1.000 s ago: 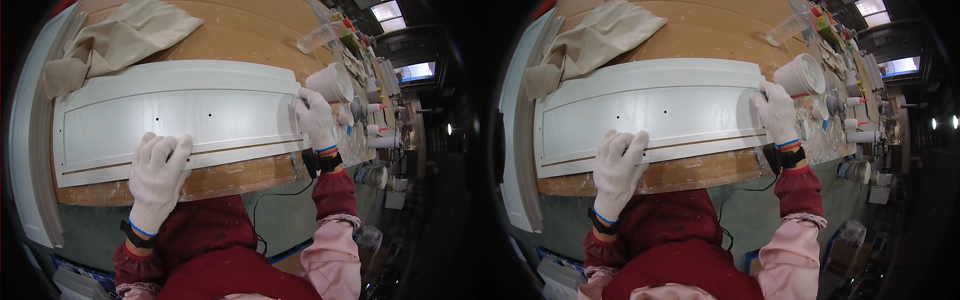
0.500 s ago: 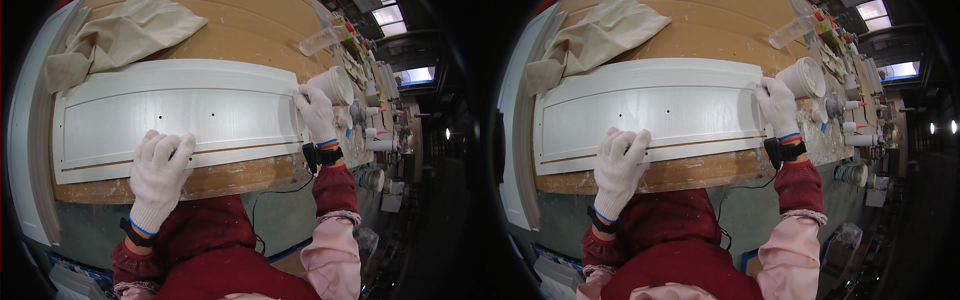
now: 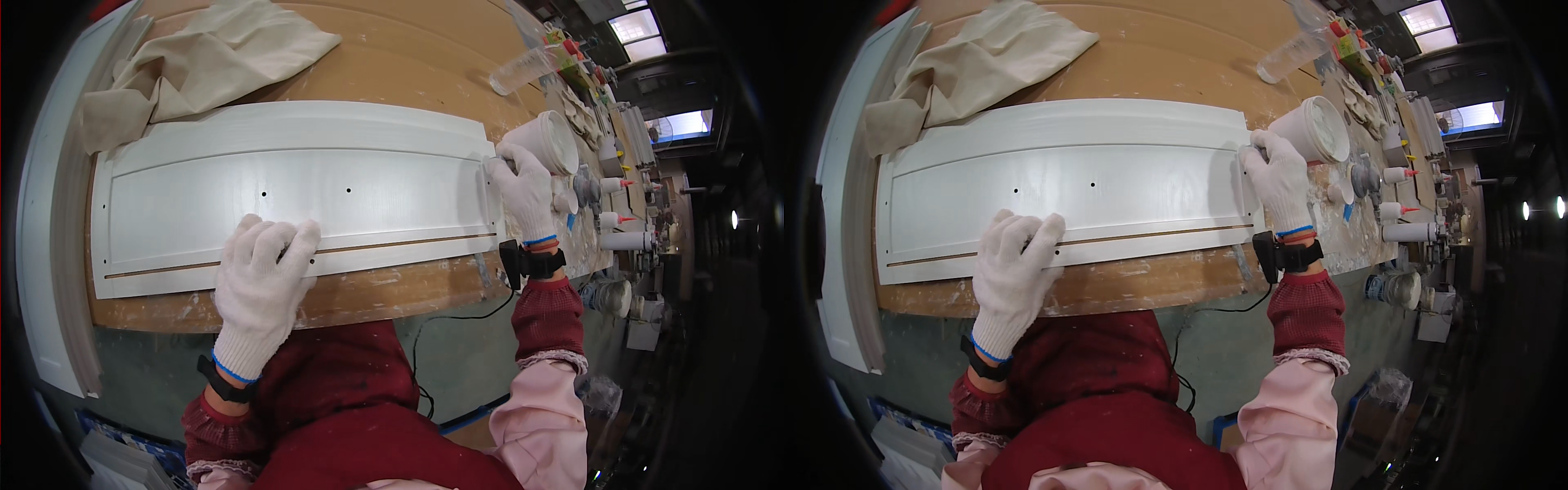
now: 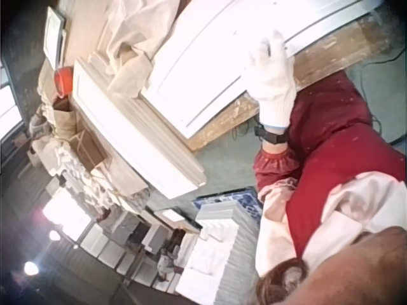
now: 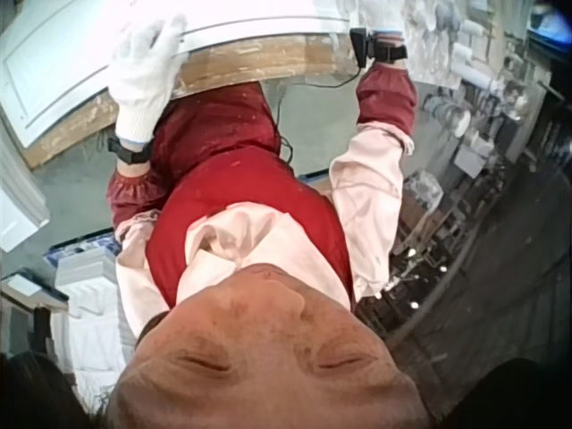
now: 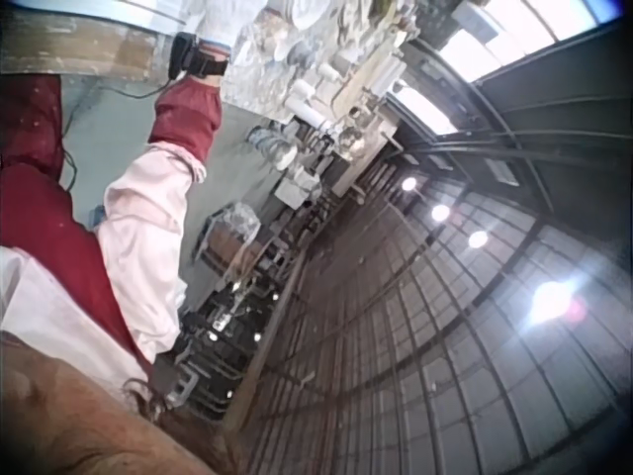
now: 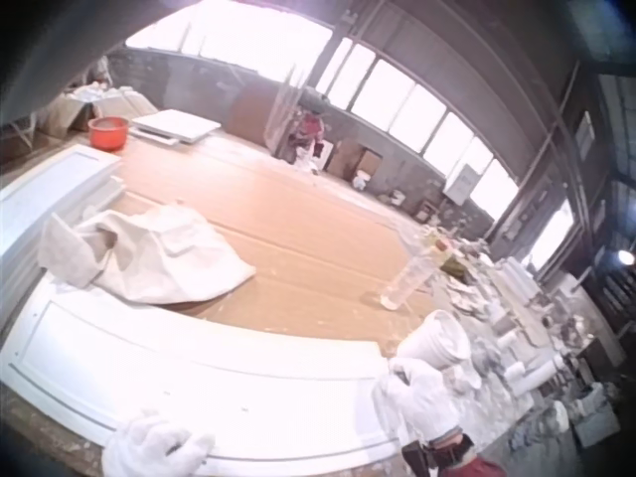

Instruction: Use a sanding block to finish the edges and surfaces of white cabinet panels.

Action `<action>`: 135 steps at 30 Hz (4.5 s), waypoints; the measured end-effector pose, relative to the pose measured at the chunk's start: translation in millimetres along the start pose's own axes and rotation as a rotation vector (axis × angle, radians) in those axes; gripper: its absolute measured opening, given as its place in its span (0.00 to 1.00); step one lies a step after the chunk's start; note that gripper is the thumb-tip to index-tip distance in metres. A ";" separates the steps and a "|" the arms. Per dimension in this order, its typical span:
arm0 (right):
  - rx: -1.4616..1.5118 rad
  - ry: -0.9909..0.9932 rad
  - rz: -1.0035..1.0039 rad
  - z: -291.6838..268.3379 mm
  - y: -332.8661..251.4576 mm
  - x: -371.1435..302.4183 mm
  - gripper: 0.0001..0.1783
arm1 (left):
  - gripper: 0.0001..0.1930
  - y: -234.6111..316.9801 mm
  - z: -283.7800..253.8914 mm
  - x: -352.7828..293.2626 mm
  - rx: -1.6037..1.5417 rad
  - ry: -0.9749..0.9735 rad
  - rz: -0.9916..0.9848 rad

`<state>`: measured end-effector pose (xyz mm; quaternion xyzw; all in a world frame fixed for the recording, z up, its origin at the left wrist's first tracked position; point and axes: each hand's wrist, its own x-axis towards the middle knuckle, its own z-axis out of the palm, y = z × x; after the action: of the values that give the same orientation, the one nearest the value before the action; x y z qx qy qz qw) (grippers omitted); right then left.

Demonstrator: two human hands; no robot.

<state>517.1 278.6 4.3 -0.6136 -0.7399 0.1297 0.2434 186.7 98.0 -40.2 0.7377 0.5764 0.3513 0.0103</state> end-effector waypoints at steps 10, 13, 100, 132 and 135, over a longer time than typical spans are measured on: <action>-0.137 -0.047 -0.105 4.2 -9.5 11.8 0.14 | 0.33 -1.6 -1.9 -1.7 -0.004 -0.023 -0.013; -0.074 -0.171 0.045 -5.1 -17.7 15.3 0.14 | 0.33 -0.9 -1.9 -2.5 -0.001 -0.031 -0.030; -0.154 -0.103 0.079 -21.6 17.7 67.1 0.21 | 0.29 5.5 -8.9 7.1 0.054 -0.055 0.019; -0.150 -0.136 -0.263 -8.2 41.4 66.1 0.09 | 0.30 9.5 -9.7 4.1 0.065 -0.150 -0.015; -0.271 -0.127 -0.305 -11.0 42.4 66.5 0.06 | 0.31 12.1 -10.3 6.3 0.070 -0.166 -0.025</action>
<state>550.1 351.1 6.2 -0.5124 -0.8486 0.0291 0.1283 192.0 95.3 -24.2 0.7571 0.5945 0.2684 0.0368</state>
